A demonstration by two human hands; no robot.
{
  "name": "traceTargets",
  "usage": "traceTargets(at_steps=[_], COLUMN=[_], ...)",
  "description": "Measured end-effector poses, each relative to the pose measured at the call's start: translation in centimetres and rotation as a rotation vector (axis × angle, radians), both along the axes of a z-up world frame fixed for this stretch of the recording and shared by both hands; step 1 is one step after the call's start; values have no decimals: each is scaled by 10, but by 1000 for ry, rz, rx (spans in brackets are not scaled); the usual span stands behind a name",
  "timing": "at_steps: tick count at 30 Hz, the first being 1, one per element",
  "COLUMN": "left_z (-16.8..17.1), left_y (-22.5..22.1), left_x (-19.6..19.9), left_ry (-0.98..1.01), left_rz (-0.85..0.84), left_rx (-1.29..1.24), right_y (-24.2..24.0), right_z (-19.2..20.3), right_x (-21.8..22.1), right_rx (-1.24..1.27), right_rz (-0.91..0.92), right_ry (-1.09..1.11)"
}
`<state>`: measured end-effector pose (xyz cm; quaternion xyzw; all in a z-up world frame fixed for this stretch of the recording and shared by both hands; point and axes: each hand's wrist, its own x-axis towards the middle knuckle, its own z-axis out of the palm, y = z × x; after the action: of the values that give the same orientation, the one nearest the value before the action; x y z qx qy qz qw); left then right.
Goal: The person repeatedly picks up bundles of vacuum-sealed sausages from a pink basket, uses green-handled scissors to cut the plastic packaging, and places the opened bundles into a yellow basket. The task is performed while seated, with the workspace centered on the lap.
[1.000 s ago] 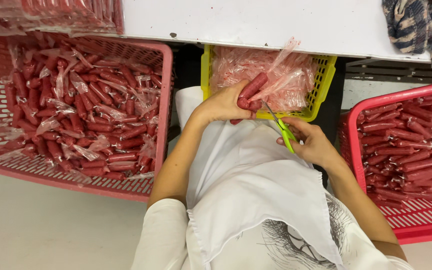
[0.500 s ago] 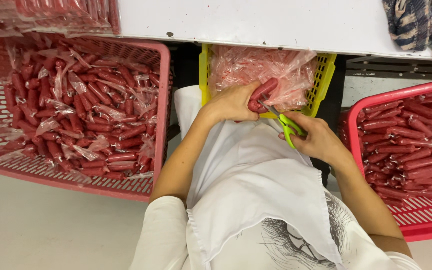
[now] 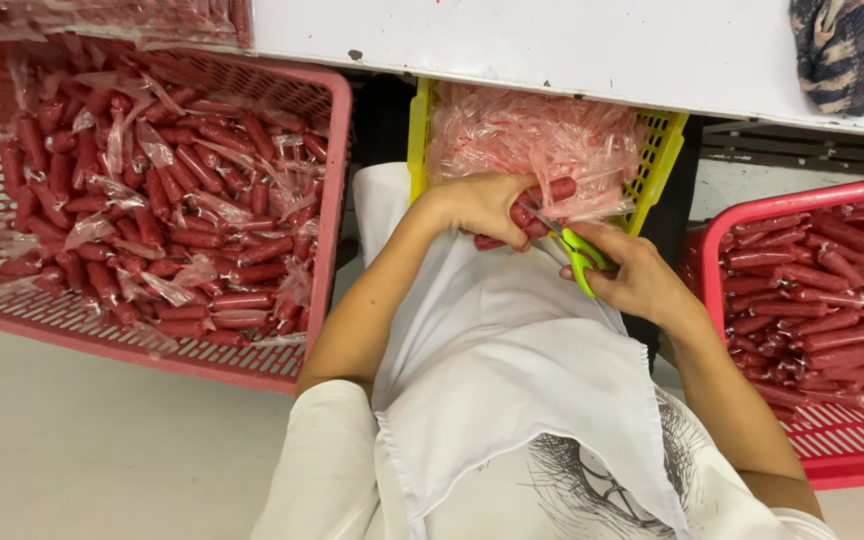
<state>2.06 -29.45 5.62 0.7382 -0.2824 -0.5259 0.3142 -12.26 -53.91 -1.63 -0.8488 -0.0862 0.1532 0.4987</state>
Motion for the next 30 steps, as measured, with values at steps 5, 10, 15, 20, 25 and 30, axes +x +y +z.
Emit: traceTargets(at_steps=[5, 10, 15, 20, 25, 30], left_z=[-15, -32, -46, -42, -53, -59], left_y=[1, 3, 9, 21, 24, 30], left_x=[-5, -5, -4, -3, -9, -7], left_ry=[-19, -41, -5, 264, 334, 234], left_rz=[26, 55, 124, 328, 369, 418], left_rx=[7, 15, -5, -363, -491, -511], right_y=[-1, -11, -46, -48, -43, -42], right_z=[-11, -47, -70, -38, -50, -42], right_x=[-9, -24, -40, -46, -44, -39], right_rx=[88, 279, 399, 306, 258, 254], right_rz=[-65, -205, -331, -300, -284, -241], right_ry=[78, 253, 297, 293, 286, 283])
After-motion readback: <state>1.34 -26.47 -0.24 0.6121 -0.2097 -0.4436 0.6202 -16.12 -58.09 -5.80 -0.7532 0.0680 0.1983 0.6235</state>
